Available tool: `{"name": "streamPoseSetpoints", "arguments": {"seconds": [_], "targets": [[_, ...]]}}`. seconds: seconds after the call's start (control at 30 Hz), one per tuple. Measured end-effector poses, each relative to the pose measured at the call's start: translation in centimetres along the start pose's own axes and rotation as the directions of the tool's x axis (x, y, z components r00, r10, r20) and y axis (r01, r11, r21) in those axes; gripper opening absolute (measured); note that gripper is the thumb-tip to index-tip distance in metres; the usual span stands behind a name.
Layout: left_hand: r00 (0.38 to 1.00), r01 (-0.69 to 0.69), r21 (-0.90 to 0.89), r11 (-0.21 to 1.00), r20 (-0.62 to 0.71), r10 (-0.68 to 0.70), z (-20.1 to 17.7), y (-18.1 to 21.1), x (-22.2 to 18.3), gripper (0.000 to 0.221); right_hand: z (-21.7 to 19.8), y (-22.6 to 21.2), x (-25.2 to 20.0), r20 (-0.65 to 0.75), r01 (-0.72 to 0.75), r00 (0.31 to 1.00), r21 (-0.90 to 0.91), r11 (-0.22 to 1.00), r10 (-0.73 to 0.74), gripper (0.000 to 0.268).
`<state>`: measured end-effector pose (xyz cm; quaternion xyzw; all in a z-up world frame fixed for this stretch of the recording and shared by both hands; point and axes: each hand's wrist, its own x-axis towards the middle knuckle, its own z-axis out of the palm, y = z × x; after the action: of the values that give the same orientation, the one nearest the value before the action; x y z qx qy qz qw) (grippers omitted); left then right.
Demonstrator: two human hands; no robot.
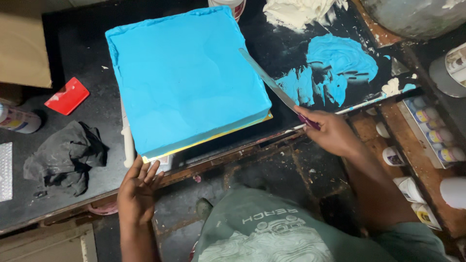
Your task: The person applies blue icing to the top and sides of a square cake using a metal spatula and a long knife to smooth the frosting.
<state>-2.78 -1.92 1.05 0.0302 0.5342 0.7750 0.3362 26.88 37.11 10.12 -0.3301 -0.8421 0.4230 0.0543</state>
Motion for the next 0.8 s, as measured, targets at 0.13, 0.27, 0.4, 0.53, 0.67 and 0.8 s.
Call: {"name": "streamPoseSetpoints", "arguments": {"seconds": [0.13,0.27,0.4,0.53,0.67,0.8], "targets": [[0.999,0.046,-0.015,0.999,-0.001,-0.046,0.6,-0.4,-0.7,0.079,0.2,0.3,-0.3,0.076,-0.025,0.997,0.035,0.999,0.022,0.070],[0.997,0.071,-0.027,0.997,0.029,-0.070,0.8,-1.0,-1.4,0.081,0.6,0.5,-0.7,0.079,0.098,0.991,0.101,0.990,-0.106,0.069],[0.991,0.105,-0.110,0.988,0.091,-0.095,0.5,-2.0,-1.8,0.075,1.0,0.2,-0.8,0.081,0.047,0.995,0.087,0.995,-0.055,0.067],[0.987,0.124,-0.136,0.983,0.116,-0.109,0.5,-2.8,-2.2,0.074,1.9,0.2,-0.6,0.151,0.060,0.985,0.177,0.982,-0.087,0.067],[0.984,0.158,-0.144,0.977,0.104,-0.144,0.8,-3.1,-2.6,0.074,1.9,1.4,-0.8,0.360,-0.011,0.933,-0.030,0.999,0.021,0.066],[0.981,0.167,-0.181,0.969,0.130,-0.145,1.0,-3.2,-2.7,0.074,2.2,5.6,-0.2,0.040,0.040,0.998,0.338,0.940,-0.057,0.064]]}}
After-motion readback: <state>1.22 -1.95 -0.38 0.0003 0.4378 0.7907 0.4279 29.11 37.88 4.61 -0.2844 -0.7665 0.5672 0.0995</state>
